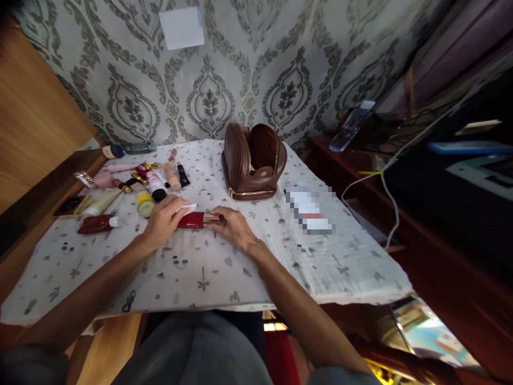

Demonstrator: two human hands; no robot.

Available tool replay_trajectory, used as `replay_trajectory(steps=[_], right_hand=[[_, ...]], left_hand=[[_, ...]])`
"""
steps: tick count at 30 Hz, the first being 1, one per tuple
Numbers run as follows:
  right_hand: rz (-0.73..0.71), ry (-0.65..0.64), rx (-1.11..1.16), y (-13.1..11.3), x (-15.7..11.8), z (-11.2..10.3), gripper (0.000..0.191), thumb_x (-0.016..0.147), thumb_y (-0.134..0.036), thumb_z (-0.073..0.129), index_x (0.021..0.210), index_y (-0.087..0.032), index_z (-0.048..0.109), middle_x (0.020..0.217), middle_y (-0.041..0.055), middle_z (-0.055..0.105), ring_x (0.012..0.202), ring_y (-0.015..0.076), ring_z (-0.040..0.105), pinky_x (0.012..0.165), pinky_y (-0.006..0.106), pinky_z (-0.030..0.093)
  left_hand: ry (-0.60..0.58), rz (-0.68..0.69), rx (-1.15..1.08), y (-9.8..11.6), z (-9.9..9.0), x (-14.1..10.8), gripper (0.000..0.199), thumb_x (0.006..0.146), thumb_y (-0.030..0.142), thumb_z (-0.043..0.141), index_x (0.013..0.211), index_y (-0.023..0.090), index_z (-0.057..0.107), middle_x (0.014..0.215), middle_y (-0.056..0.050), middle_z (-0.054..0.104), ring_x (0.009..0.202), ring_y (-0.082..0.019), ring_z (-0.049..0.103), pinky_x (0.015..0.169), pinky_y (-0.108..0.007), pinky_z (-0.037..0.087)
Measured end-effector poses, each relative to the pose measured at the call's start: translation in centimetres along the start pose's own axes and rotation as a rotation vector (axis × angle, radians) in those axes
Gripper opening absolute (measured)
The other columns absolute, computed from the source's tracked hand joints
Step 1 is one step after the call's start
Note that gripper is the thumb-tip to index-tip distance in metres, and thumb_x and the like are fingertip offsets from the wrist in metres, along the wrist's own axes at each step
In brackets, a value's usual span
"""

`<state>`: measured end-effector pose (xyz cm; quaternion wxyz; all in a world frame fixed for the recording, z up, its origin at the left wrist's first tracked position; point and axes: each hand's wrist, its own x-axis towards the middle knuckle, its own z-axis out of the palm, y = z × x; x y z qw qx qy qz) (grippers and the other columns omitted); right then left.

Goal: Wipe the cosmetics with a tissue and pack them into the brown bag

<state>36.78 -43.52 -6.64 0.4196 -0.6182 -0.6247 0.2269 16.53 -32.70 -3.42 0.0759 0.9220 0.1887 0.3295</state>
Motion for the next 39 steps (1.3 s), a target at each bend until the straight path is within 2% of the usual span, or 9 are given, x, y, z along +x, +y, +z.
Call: replay_trajectory(steps=[4, 7, 10, 13, 17, 25, 39], right_hand=[[-0.022, 0.003, 0.008, -0.2, 0.0, -0.1, 0.012, 0.079, -0.03, 0.07, 0.089, -0.023, 0.069, 0.078, -0.0013, 0.067, 0.07, 0.0159, 0.057, 0.066, 0.026, 0.042], [-0.026, 0.014, 0.013, -0.1, 0.0, -0.1, 0.015, 0.078, -0.03, 0.072, 0.091, -0.023, 0.07, 0.081, -0.0008, 0.068, 0.072, 0.0163, 0.058, 0.068, 0.027, 0.043], [-0.036, 0.015, 0.006, 0.1, 0.0, -0.1, 0.016, 0.078, -0.029, 0.073, 0.093, -0.023, 0.07, 0.082, -0.0006, 0.068, 0.073, 0.0166, 0.059, 0.07, 0.027, 0.043], [-0.042, 0.024, -0.03, 0.2, 0.0, 0.0, 0.017, 0.078, -0.028, 0.076, 0.094, -0.024, 0.071, 0.081, 0.0, 0.068, 0.077, 0.0181, 0.059, 0.073, 0.029, 0.044], [-0.049, 0.049, -0.075, 0.4, 0.0, 0.0, 0.017, 0.076, -0.029, 0.079, 0.093, -0.026, 0.072, 0.077, 0.0005, 0.067, 0.081, 0.0204, 0.058, 0.075, 0.031, 0.044], [-0.025, 0.033, -0.034, 1.0, -0.1, 0.1, 0.02, 0.077, -0.035, 0.078, 0.095, -0.027, 0.074, 0.08, 0.0006, 0.065, 0.075, 0.0186, 0.057, 0.07, 0.03, 0.044], [0.001, 0.031, 0.068, 2.0, 0.0, 0.5, 0.029, 0.076, -0.044, 0.078, 0.098, -0.027, 0.073, 0.084, 0.0017, 0.067, 0.072, 0.0181, 0.057, 0.069, 0.031, 0.045]], left_hand=[[-0.064, 0.123, 0.015, 1.1, 1.0, -0.1, 0.024, 0.104, 0.025, 0.041, 0.098, 0.02, 0.063, 0.092, -0.005, 0.06, 0.087, -0.019, 0.058, 0.077, -0.031, 0.05], [-0.107, 0.213, 0.118, 1.7, 1.7, -0.2, 0.025, 0.104, 0.026, 0.04, 0.101, 0.018, 0.064, 0.095, -0.007, 0.061, 0.088, -0.021, 0.058, 0.078, -0.034, 0.051], [-0.163, 0.287, 0.236, 1.9, 1.8, -0.4, 0.027, 0.104, 0.023, 0.039, 0.108, 0.014, 0.064, 0.097, -0.01, 0.062, 0.089, -0.024, 0.057, 0.08, -0.038, 0.051], [-0.188, 0.323, 0.262, 1.7, 1.5, -0.6, 0.028, 0.102, 0.014, 0.037, 0.115, 0.011, 0.061, 0.102, -0.012, 0.063, 0.092, -0.025, 0.056, 0.083, -0.039, 0.05], [-0.222, 0.293, 0.215, 1.6, 1.2, -0.7, 0.03, 0.101, 0.011, 0.036, 0.12, 0.012, 0.059, 0.1, -0.011, 0.063, 0.093, -0.025, 0.055, 0.085, -0.039, 0.05], [-0.302, 0.257, 0.258, 1.9, 0.2, -0.4, 0.029, 0.102, 0.013, 0.034, 0.102, 0.014, 0.063, 0.096, -0.01, 0.06, 0.093, -0.025, 0.053, 0.08, -0.038, 0.05], [-0.196, 0.101, 0.195, -2.4, -2.8, -3.8, 0.033, 0.104, 0.022, 0.034, 0.104, 0.017, 0.066, 0.096, -0.009, 0.063, 0.092, -0.024, 0.055, 0.086, -0.039, 0.05]])
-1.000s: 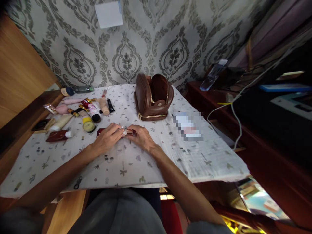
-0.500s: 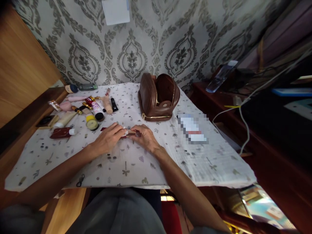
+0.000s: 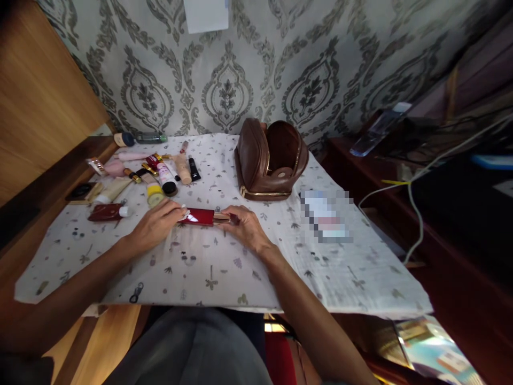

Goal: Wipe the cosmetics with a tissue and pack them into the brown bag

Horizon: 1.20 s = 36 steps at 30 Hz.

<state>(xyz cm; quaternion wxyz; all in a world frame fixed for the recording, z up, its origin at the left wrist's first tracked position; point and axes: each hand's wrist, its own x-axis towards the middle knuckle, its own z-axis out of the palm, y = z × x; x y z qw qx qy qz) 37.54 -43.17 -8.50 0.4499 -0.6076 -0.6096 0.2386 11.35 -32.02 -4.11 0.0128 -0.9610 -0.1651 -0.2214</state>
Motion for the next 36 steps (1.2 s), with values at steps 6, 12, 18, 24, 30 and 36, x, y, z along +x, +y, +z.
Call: replay_trajectory(steps=[6, 12, 18, 24, 30, 36], right_hand=[[0.008, -0.029, 0.02, 0.0, 0.0, 0.0, 0.03, 0.077, -0.045, 0.077, 0.099, -0.025, 0.072, 0.083, 0.0021, 0.068, 0.075, 0.0193, 0.059, 0.068, 0.031, 0.046], [-0.017, -0.089, -0.076, -0.8, 0.2, -0.6, 0.032, 0.079, -0.043, 0.075, 0.105, -0.023, 0.072, 0.095, 0.0053, 0.069, 0.084, 0.0224, 0.064, 0.077, 0.035, 0.049], [-0.085, -0.15, -0.141, -1.5, 0.3, -1.0, 0.03, 0.094, -0.044, 0.056, 0.108, -0.022, 0.072, 0.097, 0.0091, 0.068, 0.089, 0.0236, 0.063, 0.08, 0.037, 0.048], [-0.125, -0.133, -0.119, -1.5, 0.2, -0.9, 0.028, 0.089, -0.046, 0.066, 0.102, -0.021, 0.073, 0.095, 0.009, 0.069, 0.088, 0.0243, 0.064, 0.08, 0.036, 0.049], [-0.134, -0.139, -0.108, -1.7, 0.1, -1.0, 0.028, 0.09, -0.042, 0.066, 0.106, -0.02, 0.072, 0.098, 0.0078, 0.07, 0.085, 0.0208, 0.065, 0.077, 0.032, 0.05], [-0.156, -0.13, -0.082, -1.1, 0.1, -0.9, 0.029, 0.089, -0.044, 0.067, 0.105, -0.02, 0.073, 0.096, 0.0074, 0.068, 0.083, 0.0201, 0.065, 0.074, 0.031, 0.051]], left_hand=[[0.089, -0.098, -0.141, -1.6, -0.3, -1.6, 0.031, 0.104, 0.029, 0.039, 0.106, 0.02, 0.069, 0.094, -0.008, 0.065, 0.091, -0.023, 0.058, 0.083, -0.038, 0.052], [0.149, -0.181, -0.277, -2.2, 0.1, -2.2, 0.031, 0.103, 0.035, 0.044, 0.102, 0.021, 0.071, 0.091, -0.007, 0.068, 0.087, -0.021, 0.062, 0.079, -0.035, 0.052], [0.118, -0.139, -0.239, -2.2, -0.3, -1.9, 0.033, 0.104, 0.033, 0.042, 0.1, 0.019, 0.071, 0.089, -0.007, 0.066, 0.086, -0.021, 0.06, 0.078, -0.035, 0.051], [-0.007, -0.07, -0.124, -1.6, -1.3, -1.3, 0.033, 0.104, 0.028, 0.041, 0.094, 0.018, 0.07, 0.088, -0.007, 0.062, 0.084, -0.021, 0.056, 0.076, -0.034, 0.048], [-0.025, 0.045, -0.04, -0.3, -1.2, 0.3, 0.032, 0.104, 0.022, 0.04, 0.093, 0.016, 0.069, 0.089, -0.008, 0.062, 0.085, -0.021, 0.055, 0.075, -0.033, 0.048], [-0.049, 0.108, -0.023, 1.5, 0.2, 2.0, 0.031, 0.103, 0.016, 0.039, 0.094, 0.016, 0.069, 0.092, -0.008, 0.062, 0.087, -0.02, 0.054, 0.074, -0.031, 0.049]])
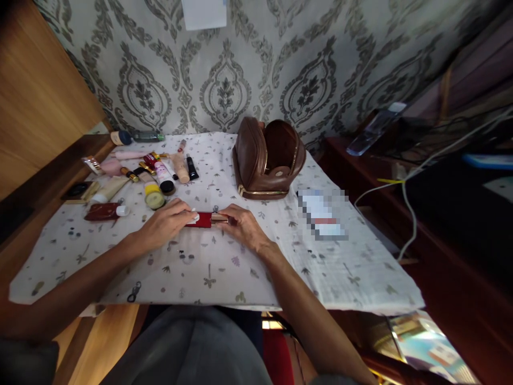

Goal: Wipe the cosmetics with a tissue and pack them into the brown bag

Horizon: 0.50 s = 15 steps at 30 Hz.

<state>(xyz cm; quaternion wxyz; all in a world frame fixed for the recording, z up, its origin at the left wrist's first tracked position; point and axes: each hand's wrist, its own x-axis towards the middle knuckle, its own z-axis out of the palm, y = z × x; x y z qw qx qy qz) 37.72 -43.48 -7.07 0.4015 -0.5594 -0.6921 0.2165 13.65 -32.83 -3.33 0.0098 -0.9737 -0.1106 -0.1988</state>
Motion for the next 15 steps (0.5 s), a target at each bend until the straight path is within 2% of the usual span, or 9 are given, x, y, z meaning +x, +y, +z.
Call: replay_trajectory(steps=[8, 15], right_hand=[[-0.03, 0.027, 0.048, 0.1, 0.0, 0.1, 0.031, 0.087, -0.044, 0.07, 0.106, -0.019, 0.073, 0.094, 0.0071, 0.066, 0.081, 0.0193, 0.063, 0.072, 0.031, 0.05], [-0.042, 0.043, 0.109, 0.3, -0.2, 0.3, 0.029, 0.085, -0.041, 0.072, 0.107, -0.02, 0.073, 0.094, 0.0063, 0.066, 0.079, 0.018, 0.063, 0.07, 0.03, 0.05]], left_hand=[[-0.069, 0.009, -0.063, 2.2, 1.0, 2.6, 0.025, 0.101, 0.015, 0.042, 0.101, 0.017, 0.067, 0.099, -0.008, 0.061, 0.096, -0.021, 0.054, 0.079, -0.032, 0.051], [-0.132, -0.053, -0.144, 2.3, 1.0, 3.8, 0.026, 0.103, 0.024, 0.044, 0.096, 0.019, 0.069, 0.095, -0.004, 0.061, 0.095, -0.019, 0.056, 0.077, -0.03, 0.049]])
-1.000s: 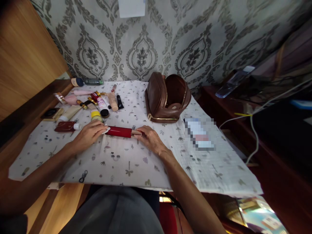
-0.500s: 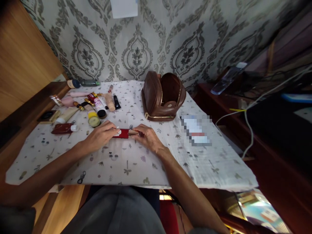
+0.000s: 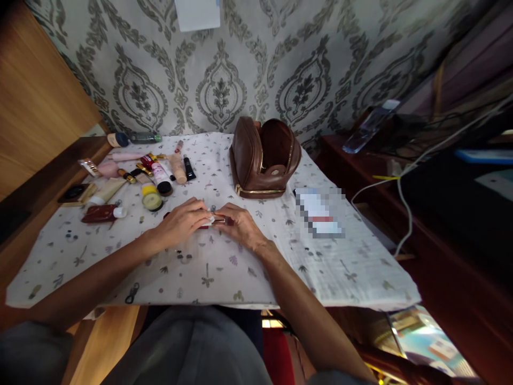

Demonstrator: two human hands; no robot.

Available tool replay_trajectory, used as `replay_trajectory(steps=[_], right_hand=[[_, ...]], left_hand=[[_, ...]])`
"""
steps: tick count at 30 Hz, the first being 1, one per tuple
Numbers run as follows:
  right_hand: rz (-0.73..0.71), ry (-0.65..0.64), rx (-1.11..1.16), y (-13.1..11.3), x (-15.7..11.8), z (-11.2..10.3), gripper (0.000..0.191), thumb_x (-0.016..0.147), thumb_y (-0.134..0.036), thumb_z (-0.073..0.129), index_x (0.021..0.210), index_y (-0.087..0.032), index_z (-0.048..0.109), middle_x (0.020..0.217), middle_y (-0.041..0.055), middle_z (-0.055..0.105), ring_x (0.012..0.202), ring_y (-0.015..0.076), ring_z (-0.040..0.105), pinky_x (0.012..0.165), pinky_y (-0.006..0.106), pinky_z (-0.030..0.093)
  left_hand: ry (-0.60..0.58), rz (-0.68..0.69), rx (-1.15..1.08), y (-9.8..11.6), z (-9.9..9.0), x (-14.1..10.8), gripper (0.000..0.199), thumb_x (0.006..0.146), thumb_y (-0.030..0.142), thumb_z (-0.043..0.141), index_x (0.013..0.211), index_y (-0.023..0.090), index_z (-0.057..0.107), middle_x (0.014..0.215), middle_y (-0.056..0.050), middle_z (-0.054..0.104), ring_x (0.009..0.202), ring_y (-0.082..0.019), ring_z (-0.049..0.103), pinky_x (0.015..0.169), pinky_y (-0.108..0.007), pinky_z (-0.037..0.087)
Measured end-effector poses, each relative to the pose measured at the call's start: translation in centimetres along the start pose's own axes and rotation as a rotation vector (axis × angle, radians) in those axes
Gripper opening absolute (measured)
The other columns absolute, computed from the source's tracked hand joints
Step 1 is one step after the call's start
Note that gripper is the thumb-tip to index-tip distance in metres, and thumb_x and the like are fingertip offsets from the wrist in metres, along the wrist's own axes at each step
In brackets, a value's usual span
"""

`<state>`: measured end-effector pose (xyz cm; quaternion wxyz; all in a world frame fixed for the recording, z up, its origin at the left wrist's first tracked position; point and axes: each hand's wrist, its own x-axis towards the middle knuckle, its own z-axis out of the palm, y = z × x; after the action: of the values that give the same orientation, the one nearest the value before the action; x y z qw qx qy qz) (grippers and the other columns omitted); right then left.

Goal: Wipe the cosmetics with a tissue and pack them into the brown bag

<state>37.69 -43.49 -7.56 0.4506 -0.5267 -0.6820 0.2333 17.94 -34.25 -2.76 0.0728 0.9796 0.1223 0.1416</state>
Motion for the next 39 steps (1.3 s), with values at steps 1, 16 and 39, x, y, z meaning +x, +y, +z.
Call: replay_trajectory(steps=[1, 16, 39], right_hand=[[0.0, -0.001, 0.0, 0.0, 0.0, 0.0, 0.029, 0.085, -0.041, 0.072, 0.107, -0.021, 0.073, 0.095, 0.006, 0.066, 0.08, 0.018, 0.063, 0.07, 0.03, 0.05], [0.027, -0.03, -0.04, -0.5, 0.1, -0.2, 0.028, 0.085, -0.042, 0.073, 0.105, -0.023, 0.072, 0.097, 0.0063, 0.067, 0.085, 0.0202, 0.065, 0.073, 0.033, 0.053], [0.11, -0.15, -0.108, -1.7, 0.4, -0.4, 0.028, 0.093, -0.042, 0.06, 0.104, -0.019, 0.071, 0.103, 0.0092, 0.064, 0.09, 0.0215, 0.063, 0.079, 0.034, 0.051]], left_hand=[[0.005, -0.004, -0.005, -0.1, 0.0, -0.1, 0.026, 0.103, 0.024, 0.044, 0.096, 0.02, 0.069, 0.095, -0.004, 0.061, 0.095, -0.019, 0.056, 0.078, -0.031, 0.049], [0.162, -0.054, 0.002, -2.7, -0.7, -4.4, 0.029, 0.103, 0.027, 0.044, 0.098, 0.018, 0.071, 0.092, -0.006, 0.063, 0.089, -0.02, 0.058, 0.076, -0.032, 0.049], [0.344, -0.187, 0.045, -2.8, -1.1, -8.9, 0.028, 0.103, 0.029, 0.046, 0.1, 0.017, 0.071, 0.094, -0.007, 0.066, 0.089, -0.02, 0.06, 0.08, -0.034, 0.053]])
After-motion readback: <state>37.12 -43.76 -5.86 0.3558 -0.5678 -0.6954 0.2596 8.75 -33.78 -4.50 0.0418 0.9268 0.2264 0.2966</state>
